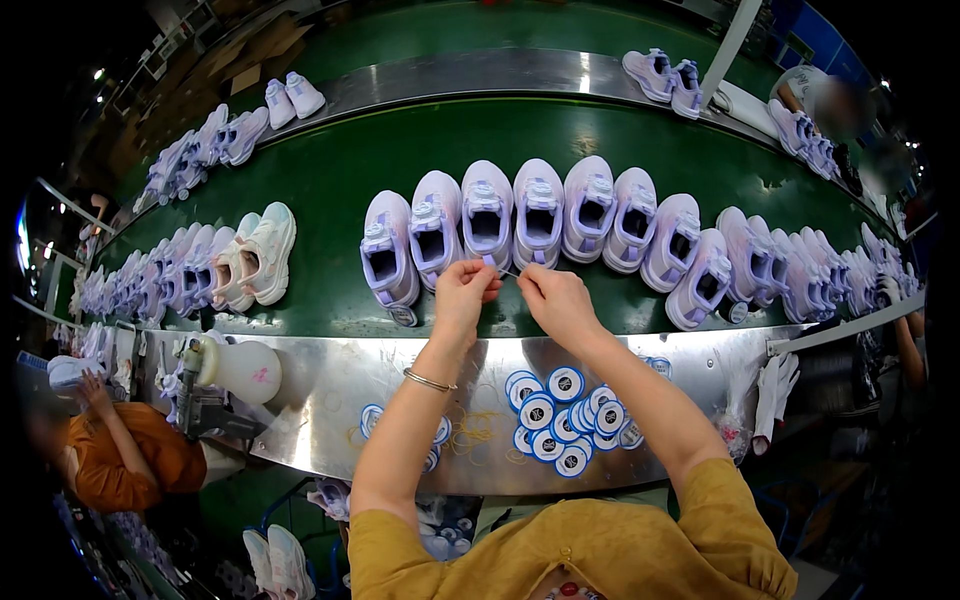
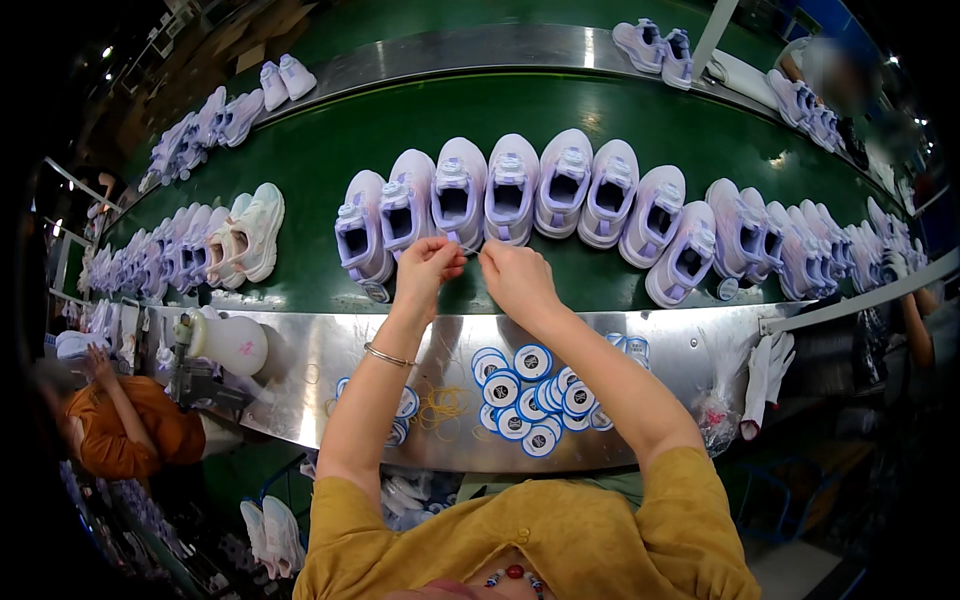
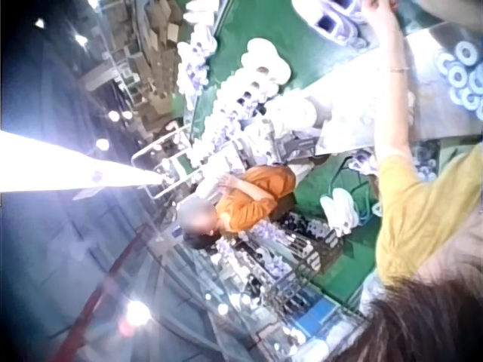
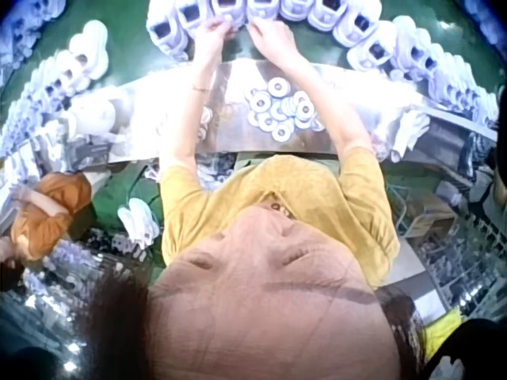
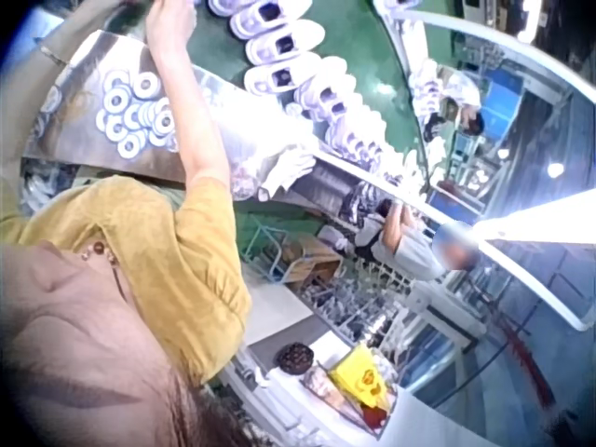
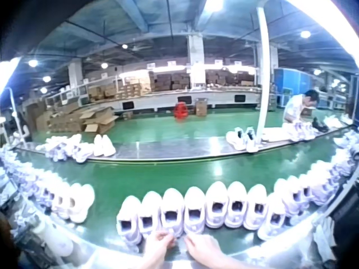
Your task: The person attaches circular blue and white tags to pairs of light purple sneakers on a green conveyor belt. They pick up each tag, place it on the shoe tongue, and move the pair forward along the belt. The process repeats for multiple pairs in sequence.
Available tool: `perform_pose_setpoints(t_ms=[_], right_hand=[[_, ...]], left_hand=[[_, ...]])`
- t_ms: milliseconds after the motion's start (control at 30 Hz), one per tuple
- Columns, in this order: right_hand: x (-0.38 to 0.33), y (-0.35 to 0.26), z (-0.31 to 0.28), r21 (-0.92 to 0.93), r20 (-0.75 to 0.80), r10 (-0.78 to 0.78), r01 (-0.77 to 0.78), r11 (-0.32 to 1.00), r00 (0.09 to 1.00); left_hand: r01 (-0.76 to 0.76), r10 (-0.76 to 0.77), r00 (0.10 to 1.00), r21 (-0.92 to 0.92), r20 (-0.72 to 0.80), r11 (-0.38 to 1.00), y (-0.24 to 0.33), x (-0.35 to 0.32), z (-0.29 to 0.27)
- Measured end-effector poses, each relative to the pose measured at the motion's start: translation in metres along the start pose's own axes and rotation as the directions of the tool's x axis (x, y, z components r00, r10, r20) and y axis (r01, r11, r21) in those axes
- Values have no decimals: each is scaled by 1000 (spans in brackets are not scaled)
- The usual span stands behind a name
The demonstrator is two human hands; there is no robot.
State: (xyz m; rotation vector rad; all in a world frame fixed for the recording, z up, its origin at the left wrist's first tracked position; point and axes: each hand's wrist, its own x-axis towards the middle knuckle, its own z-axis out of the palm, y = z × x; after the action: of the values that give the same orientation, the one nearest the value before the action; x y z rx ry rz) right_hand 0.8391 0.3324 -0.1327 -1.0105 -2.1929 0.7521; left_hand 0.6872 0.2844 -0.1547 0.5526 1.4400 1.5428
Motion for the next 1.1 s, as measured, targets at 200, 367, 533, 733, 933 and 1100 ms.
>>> perform_pose_setpoints(t_ms=[200,367,533,733,933,1100], right_hand=[[-7,7,-13,24,71,52,-54,998,996],[-7,14,-20,51,64,37,-40,998,997],[-7,9,-20,62,82,36,-41,997,996],[-7,7,-22,72,91,37,-44,996,995],[-7,11,-24,61,87,36,-42,997,996],[-7,9,-27,65,95,41,-47,997,995]], left_hand=[[-33,32,999,-56,-16,998,-6,0,5],[-81,78,996,-82,-40,993,-8,-3,9],[-83,77,995,-105,-56,991,-11,-3,11],[-85,73,994,-152,-86,985,-14,-3,10],[-104,91,992,-163,-89,981,-12,-2,6],[-100,92,992,-92,-87,991,-8,-13,8]])
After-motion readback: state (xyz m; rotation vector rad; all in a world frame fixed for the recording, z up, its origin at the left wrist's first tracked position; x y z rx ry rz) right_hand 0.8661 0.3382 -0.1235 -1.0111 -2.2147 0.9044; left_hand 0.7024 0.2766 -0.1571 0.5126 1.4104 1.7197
